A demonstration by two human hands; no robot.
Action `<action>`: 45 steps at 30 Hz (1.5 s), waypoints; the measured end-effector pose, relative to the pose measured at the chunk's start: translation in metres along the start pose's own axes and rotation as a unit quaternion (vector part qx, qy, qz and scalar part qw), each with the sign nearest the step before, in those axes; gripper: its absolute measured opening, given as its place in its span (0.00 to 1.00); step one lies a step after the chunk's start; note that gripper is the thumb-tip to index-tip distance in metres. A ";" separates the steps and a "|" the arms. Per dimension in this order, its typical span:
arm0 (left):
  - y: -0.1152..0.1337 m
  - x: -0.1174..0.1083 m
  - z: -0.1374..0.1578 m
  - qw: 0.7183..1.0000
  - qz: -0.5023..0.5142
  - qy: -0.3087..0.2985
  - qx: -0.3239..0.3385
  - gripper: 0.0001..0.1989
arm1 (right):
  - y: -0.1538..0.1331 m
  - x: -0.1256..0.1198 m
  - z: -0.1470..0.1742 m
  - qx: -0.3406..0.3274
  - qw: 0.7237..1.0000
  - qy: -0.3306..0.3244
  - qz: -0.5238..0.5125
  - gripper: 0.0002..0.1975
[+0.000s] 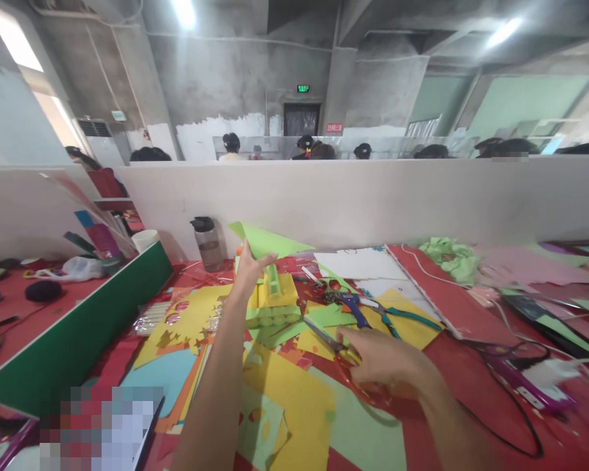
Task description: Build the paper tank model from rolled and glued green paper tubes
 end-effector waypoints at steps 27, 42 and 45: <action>0.030 -0.005 0.002 0.993 -0.060 0.078 0.060 0.36 | -0.112 -0.070 -0.078 -0.269 0.897 0.172 -0.306 0.19; 0.031 0.000 0.002 0.996 -0.065 0.056 0.026 0.36 | -0.107 -0.070 -0.080 -0.250 0.902 0.176 -0.305 0.18; 0.032 0.000 0.003 0.996 -0.061 0.056 0.023 0.36 | -0.106 -0.069 -0.081 -0.248 0.898 0.180 -0.316 0.20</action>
Point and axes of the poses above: each hand's wrist, its own z-axis away from the middle knuckle, its own x-axis out of the palm, y = z × x, the point moved 10 cm from there along -z, towards the middle knuckle, and after that the axes turned 6 degrees about -z, right-handed, at the moved point
